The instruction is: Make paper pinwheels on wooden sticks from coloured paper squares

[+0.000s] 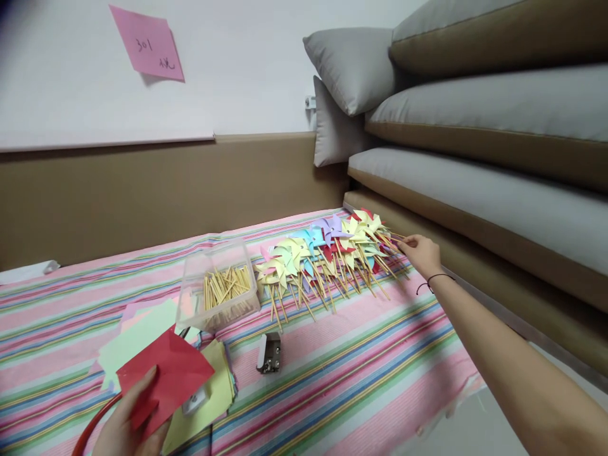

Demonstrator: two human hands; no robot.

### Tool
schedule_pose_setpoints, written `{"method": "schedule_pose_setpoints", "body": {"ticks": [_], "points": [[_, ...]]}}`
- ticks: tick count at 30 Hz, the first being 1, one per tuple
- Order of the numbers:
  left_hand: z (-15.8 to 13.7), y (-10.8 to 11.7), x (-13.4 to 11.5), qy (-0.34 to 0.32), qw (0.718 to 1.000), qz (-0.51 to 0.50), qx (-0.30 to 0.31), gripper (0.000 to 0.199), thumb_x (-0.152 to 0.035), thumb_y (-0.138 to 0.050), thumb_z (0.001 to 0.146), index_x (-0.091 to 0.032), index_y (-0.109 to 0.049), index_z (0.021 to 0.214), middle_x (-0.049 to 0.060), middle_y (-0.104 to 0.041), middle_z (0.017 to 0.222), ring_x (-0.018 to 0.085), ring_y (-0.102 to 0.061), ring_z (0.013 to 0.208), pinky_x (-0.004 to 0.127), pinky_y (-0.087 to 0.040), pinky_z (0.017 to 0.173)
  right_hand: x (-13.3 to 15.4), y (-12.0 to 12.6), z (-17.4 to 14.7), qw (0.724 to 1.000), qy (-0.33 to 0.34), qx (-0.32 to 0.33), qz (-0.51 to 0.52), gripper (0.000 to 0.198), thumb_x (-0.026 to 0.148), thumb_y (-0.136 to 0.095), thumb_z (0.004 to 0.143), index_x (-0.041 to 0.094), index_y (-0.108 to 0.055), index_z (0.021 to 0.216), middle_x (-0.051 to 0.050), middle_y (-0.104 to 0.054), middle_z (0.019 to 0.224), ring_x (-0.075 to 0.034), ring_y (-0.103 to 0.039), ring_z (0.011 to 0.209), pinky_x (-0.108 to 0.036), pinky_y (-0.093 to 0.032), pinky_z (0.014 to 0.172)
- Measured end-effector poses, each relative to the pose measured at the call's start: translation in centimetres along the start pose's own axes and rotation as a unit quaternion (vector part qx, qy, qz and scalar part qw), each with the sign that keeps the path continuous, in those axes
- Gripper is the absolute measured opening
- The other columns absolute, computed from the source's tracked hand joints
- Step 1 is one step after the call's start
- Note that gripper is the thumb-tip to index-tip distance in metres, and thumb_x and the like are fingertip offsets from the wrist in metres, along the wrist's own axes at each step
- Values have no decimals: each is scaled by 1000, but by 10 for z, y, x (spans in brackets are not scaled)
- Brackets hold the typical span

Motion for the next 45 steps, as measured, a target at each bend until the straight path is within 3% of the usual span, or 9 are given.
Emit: {"method": "schedule_pose_setpoints", "body": {"ticks": [5, 19, 25, 30, 33, 36, 39, 41, 45], "points": [[-2, -2, 1, 8, 1000, -1, 9, 18, -12, -66, 76, -21, -70, 92, -2, -73, 85, 10, -67, 61, 14, -55, 51, 5, -11, -3, 999, 5, 48, 2, 27, 34, -57, 91, 16, -60, 111, -6, -62, 112, -20, -62, 95, -38, -53, 80], [-1, -1, -1, 0, 1000, -14, 17, 21, -11, -68, 74, -20, -69, 93, -2, -73, 80, 10, -67, 59, 14, -56, 53, -1, -16, -17, 999, -17, 44, 0, 21, 32, -56, 91, 21, -62, 108, -6, -61, 114, -19, -62, 96, -34, -52, 80], [-7, -5, -3, 11, 1000, -22, 11, 20, -12, -67, 76, -19, -69, 95, 0, -74, 83, 11, -68, 62, 15, -56, 53, 12, 15, -37, 994, -5, -57, 90, 13, 28, -66, 82, 15, -68, 87, -9, -68, 90, -22, -63, 87, -35, -49, 79], [-13, -28, 4, -22, 992, 37, 121, 25, -13, -68, 75, -16, -68, 100, 4, -74, 87, 14, -71, 69, 18, -57, 58, 58, 38, -118, 953, 50, -164, 250, 31, 36, -54, 83, 13, -66, 100, -14, -69, 92, -25, -64, 83, -35, -50, 75], [-22, -43, 17, -18, 983, 77, 167, 26, -14, -71, 72, -14, -67, 98, 6, -75, 83, 17, -71, 68, 21, -57, 59, 117, 18, -187, 930, 123, -83, 337, 29, 44, -56, 82, 20, -67, 95, -7, -71, 90, -21, -66, 81, -31, -52, 72], [-30, -54, 30, -8, 972, 94, 213, 29, -19, -78, 66, -12, -68, 93, 7, -75, 81, 20, -72, 71, 25, -58, 65, 177, -29, -250, 851, 131, 184, 475, 30, 45, -66, 78, 21, -69, 95, -8, -72, 94, -23, -66, 86, -34, -52, 75], [-30, -53, 33, -35, 977, 82, 195, 33, -24, -81, 61, -12, -69, 88, 5, -75, 73, 21, -72, 68, 29, -58, 66, 208, -61, -295, 768, 89, 336, 538, 35, 49, -69, 74, 20, -69, 93, -8, -73, 87, -24, -68, 81, -35, -53, 70], [-30, -49, 32, -52, 980, 82, 173, 32, -24, -82, 58, -13, -69, 86, 4, -74, 69, 22, -72, 68, 30, -59, 66, 215, -74, -309, 741, 73, 381, 548, 36, 48, -72, 72, 19, -68, 92, -7, -73, 81, -22, -68, 76, -33, -53, 66], [-32, -49, 37, -41, 978, 88, 184, 34, -24, -82, 59, -12, -70, 89, 5, -75, 71, 23, -72, 68, 32, -59, 66, 209, -85, -315, 751, 57, 374, 541, 31, 45, -74, 70, 18, -69, 84, -3, -69, 66, -18, -63, 62, -31, -51, 60]]}}
Point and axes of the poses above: each hand's wrist, its own z-axis towards the middle knuckle, its own y-axis out of the back of the hand, x = y × z, the point moved 7 cm from there along z, towards the middle knuckle
